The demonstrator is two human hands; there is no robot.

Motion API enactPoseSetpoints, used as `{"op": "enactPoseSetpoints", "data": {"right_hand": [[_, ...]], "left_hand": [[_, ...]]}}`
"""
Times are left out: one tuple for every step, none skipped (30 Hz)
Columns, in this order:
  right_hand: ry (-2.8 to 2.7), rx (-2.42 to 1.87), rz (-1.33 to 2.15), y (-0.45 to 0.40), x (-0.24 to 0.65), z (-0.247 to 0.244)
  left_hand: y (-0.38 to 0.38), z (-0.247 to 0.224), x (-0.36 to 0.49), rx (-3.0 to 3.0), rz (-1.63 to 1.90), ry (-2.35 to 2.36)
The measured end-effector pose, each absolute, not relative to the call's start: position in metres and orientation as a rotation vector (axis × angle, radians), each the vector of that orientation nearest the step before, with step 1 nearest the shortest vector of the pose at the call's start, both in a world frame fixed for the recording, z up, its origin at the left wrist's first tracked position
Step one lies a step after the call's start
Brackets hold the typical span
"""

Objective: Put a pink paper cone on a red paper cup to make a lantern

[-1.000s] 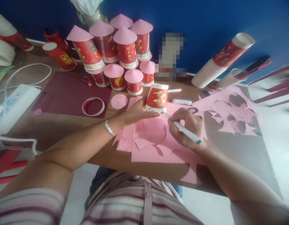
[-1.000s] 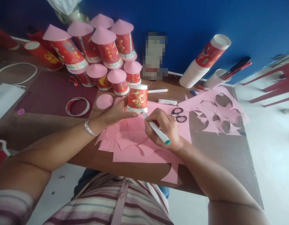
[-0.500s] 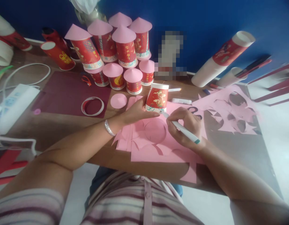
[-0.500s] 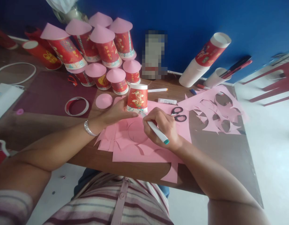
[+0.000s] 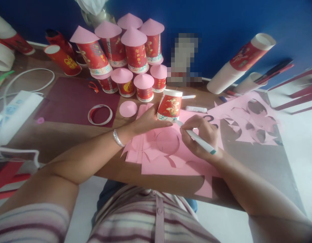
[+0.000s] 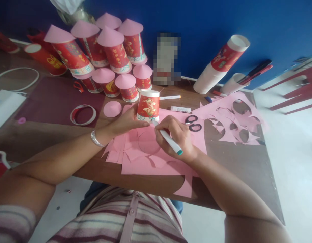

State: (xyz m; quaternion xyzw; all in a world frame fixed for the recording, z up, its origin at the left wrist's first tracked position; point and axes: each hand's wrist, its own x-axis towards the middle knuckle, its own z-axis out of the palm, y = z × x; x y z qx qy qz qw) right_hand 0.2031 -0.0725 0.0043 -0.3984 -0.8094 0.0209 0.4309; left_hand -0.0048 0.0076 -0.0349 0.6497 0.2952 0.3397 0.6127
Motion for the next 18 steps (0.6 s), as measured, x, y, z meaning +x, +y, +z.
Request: {"op": "enactPoseSetpoints", "data": {"right_hand": [[-2.015, -0.988, 0.056, -0.0722, 0.2028, 0.0033], [-2.012, -0.982, 0.061, -0.0720, 0.2024, 0.0023], [-2.012, -0.978, 0.069, -0.0720, 0.2021, 0.0014], [-2.014, -0.979, 0.080, -0.0721, 0.2018, 0.0006], [-2.015, -0.983, 0.092, -0.0723, 0.2016, 0.0002], [-2.014, -0.988, 0.100, -0.0727, 0.2014, -0.0001], [-2.011, -0.994, 0.106, -0.0731, 0.2011, -0.0002], [-2.009, -0.996, 0.109, -0.0736, 0.2009, -0.0002], [-2.008, -0.995, 0.114, -0.0740, 0.2007, -0.0002], [-2.008, -0.992, 0.119, -0.0744, 0.2005, -0.0002], [-2.008, -0.988, 0.123, -0.0748, 0.2004, -0.0001], [-2.011, -0.985, 0.133, -0.0751, 0.2003, -0.0002], [-2.012, -0.984, 0.146, -0.0755, 0.2003, -0.0002], [-2.009, -0.987, 0.159, -0.0758, 0.2003, -0.0003], [-2.006, -0.993, 0.174, -0.0760, 0.2004, -0.0005], [-2.003, -0.999, 0.191, -0.0763, 0.2005, -0.0007], [-2.000, -1.005, 0.211, -0.0764, 0.2006, -0.0011], [-1.996, -1.012, 0.228, -0.0765, 0.2006, -0.0015]], "left_hand": [[0.0076, -0.0351, -0.0047, 1.509, 0.793, 0.678], [0.0077, -0.0353, -0.0046, 1.522, 0.798, 0.680], [0.0077, -0.0354, -0.0046, 1.534, 0.803, 0.681], [0.0077, -0.0354, -0.0047, 1.544, 0.806, 0.681], [0.0077, -0.0354, -0.0048, 1.551, 0.812, 0.676], [0.0077, -0.0353, -0.0049, 1.558, 0.815, 0.668], [0.0077, -0.0352, -0.0049, 1.563, 0.819, 0.657], [0.0078, -0.0351, -0.0048, 1.564, 0.824, 0.648], [0.0079, -0.0351, -0.0047, 1.564, 0.826, 0.644], [0.0081, -0.0352, -0.0046, 1.563, 0.824, 0.641], [0.0084, -0.0354, -0.0045, 1.565, 0.824, 0.637], [0.0086, -0.0356, -0.0043, 1.570, 0.821, 0.632], [0.0090, -0.0358, -0.0041, 1.577, 0.820, 0.623], [0.0092, -0.0360, -0.0040, 1.589, 0.818, 0.615], [0.0094, -0.0361, -0.0039, 1.602, 0.816, 0.610], [0.0095, -0.0361, -0.0039, 1.616, 0.812, 0.613], [0.0094, -0.0359, -0.0039, 1.627, 0.812, 0.621], [0.0092, -0.0355, -0.0040, 1.636, 0.810, 0.632]]}}
